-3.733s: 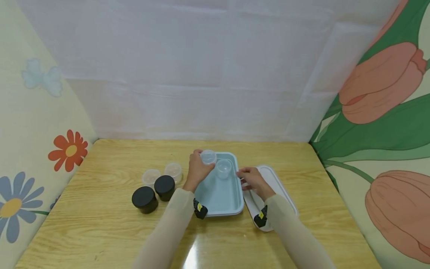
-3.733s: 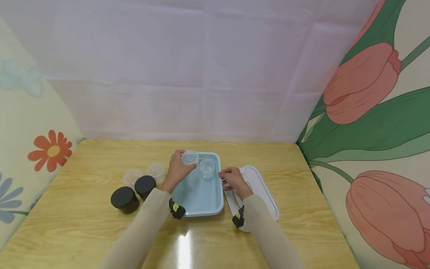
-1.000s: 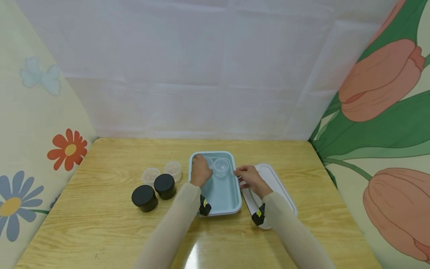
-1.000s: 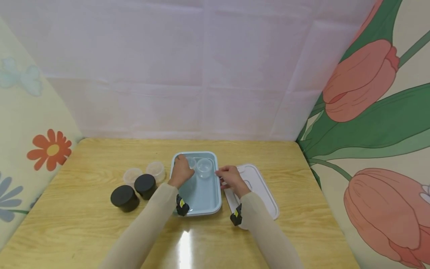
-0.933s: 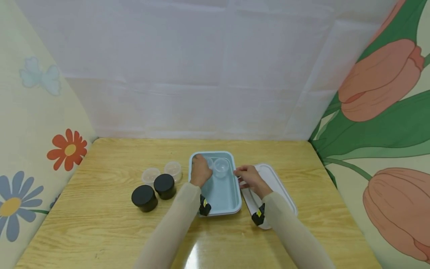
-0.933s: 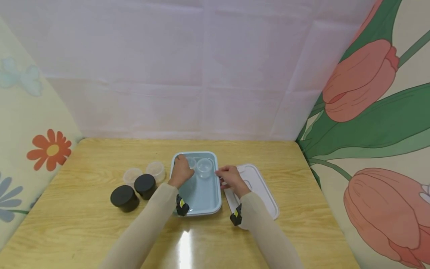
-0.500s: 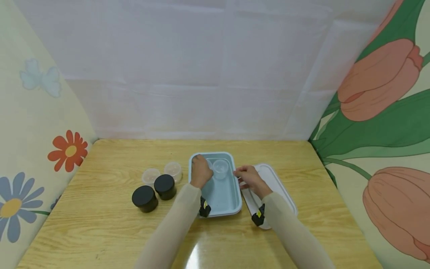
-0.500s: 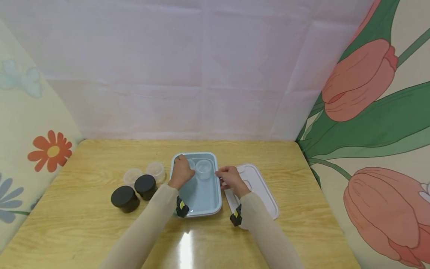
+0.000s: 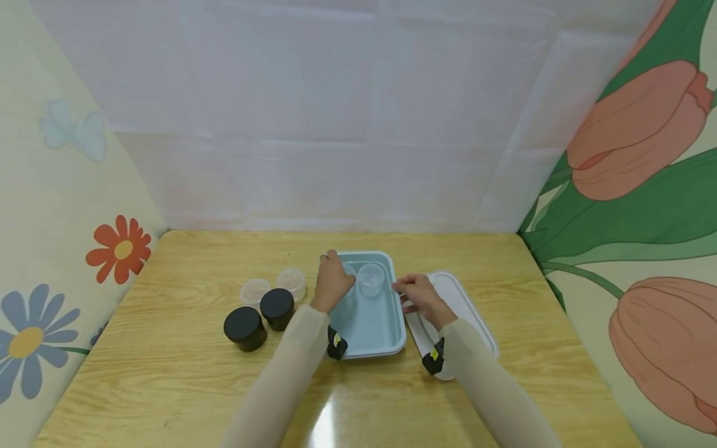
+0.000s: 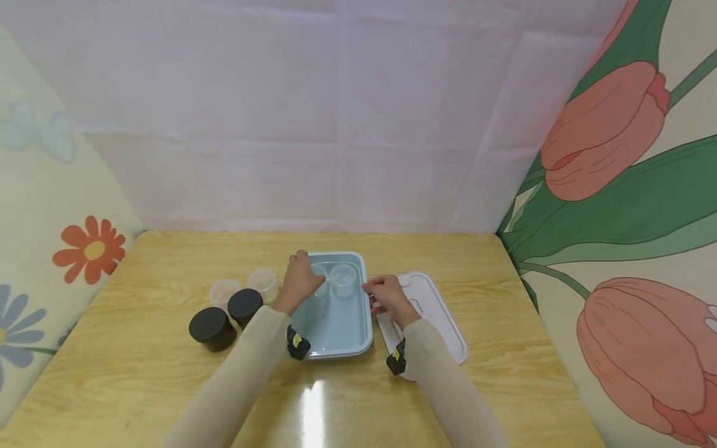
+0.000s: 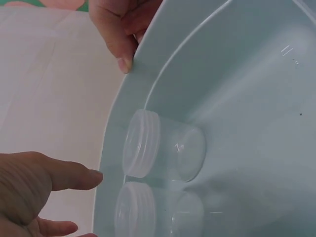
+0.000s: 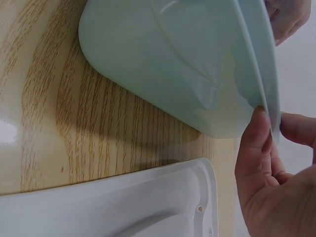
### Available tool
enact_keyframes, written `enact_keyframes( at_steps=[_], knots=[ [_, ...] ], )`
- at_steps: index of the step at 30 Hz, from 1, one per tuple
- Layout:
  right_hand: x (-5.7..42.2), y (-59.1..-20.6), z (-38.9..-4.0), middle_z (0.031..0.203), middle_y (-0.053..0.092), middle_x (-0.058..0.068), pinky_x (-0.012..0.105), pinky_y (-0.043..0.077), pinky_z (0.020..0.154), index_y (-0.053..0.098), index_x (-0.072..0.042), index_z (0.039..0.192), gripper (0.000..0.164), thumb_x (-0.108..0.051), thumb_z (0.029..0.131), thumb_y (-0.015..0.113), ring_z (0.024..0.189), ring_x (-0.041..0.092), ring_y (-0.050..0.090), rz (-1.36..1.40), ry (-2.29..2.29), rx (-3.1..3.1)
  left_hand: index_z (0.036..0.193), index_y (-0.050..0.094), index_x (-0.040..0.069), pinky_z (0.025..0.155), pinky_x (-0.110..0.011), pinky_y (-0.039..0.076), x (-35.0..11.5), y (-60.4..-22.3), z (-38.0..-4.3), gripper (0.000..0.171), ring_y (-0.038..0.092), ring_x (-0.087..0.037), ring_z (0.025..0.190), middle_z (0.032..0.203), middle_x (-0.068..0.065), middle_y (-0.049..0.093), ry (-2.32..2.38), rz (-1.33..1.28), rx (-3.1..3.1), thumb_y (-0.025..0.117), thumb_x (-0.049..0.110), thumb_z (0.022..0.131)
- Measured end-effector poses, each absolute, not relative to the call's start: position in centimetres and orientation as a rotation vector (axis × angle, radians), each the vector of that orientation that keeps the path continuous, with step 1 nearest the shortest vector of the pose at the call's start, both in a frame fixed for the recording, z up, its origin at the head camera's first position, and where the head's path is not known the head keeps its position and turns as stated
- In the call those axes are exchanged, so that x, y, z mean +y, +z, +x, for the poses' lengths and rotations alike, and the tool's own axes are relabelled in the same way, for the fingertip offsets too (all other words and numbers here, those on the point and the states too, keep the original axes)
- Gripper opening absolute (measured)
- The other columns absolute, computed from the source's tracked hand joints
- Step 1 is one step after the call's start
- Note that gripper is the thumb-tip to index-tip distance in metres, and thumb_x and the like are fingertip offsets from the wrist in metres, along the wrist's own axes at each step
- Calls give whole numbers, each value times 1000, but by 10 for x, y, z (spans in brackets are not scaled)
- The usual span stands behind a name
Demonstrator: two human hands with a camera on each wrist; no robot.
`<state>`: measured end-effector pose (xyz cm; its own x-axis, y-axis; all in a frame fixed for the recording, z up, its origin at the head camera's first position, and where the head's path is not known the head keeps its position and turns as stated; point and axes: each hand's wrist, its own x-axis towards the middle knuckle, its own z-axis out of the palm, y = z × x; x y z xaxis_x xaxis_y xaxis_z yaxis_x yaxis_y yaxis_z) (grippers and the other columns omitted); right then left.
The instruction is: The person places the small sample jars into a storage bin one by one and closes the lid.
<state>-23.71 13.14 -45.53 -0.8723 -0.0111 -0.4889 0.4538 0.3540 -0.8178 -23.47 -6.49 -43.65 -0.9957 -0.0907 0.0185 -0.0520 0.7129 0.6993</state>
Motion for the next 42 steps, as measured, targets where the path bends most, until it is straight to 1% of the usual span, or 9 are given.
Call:
enact_keyframes(
  at_steps=[3,7,9,15,23,26,30,33,42],
  knots=[
    [132,-455,-237,95,60,6,24,52,55,61,-2,109,21,-16,93,59,77,16,58,387,-1547,2206,127,37,-14,79,-50,50,-69,-434,-233,61,55,-44,97,119,-35,44,-1227,107,-2839,66,6,77],
    [132,-455,-237,96,60,6,25,53,56,61,-2,111,22,-16,93,58,77,16,58,385,-1548,2200,133,37,-11,84,-51,49,-75,-430,-231,64,53,-44,102,126,-34,42,-1298,121,-2814,68,9,81],
    [132,-454,-237,99,60,7,24,53,57,61,-3,112,23,-17,93,58,79,16,58,380,-1534,2205,134,38,-9,85,-51,49,-77,-429,-230,63,53,-43,103,127,-33,43,-1320,131,-2799,68,9,82],
    [132,-454,-237,102,61,8,25,53,58,61,-4,113,24,-19,94,59,83,17,59,388,-1522,2201,130,43,-9,88,-51,48,-84,-429,-229,59,53,-43,105,125,-31,45,-1323,139,-2740,70,8,80],
    [132,-455,-237,102,61,8,25,54,60,61,-5,111,23,-20,94,58,83,18,59,392,-1519,2203,128,44,-9,85,-52,47,-97,-429,-223,56,52,-42,102,122,-31,46,-1343,120,-2691,70,9,81],
    [132,-454,-237,102,61,8,26,54,60,61,-5,110,22,-20,94,59,83,18,59,398,-1515,2207,128,44,-9,84,-51,48,-102,-427,-221,56,52,-42,105,122,-31,47,-1363,119,-2674,70,8,82],
    [132,-454,-237,102,61,8,26,54,60,61,-6,110,22,-21,94,59,83,18,59,403,-1507,2204,130,43,-8,87,-51,47,-110,-427,-217,57,49,-42,113,125,-31,46,-1394,128,-2672,69,8,82],
    [132,-454,-237,101,62,8,26,54,60,61,-6,110,22,-21,94,58,82,18,59,402,-1512,2201,131,41,-9,89,-52,46,-116,-427,-214,58,46,-43,116,126,-31,45,-1423,142,-2671,68,8,83],
    [132,-452,-237,101,61,7,26,54,63,60,-6,111,22,-20,95,58,82,17,59,403,-1515,2191,135,38,-7,94,-53,44,-141,-423,-200,60,45,-43,117,130,-30,42,-1446,171,-2671,67,12,86]
  ],
)
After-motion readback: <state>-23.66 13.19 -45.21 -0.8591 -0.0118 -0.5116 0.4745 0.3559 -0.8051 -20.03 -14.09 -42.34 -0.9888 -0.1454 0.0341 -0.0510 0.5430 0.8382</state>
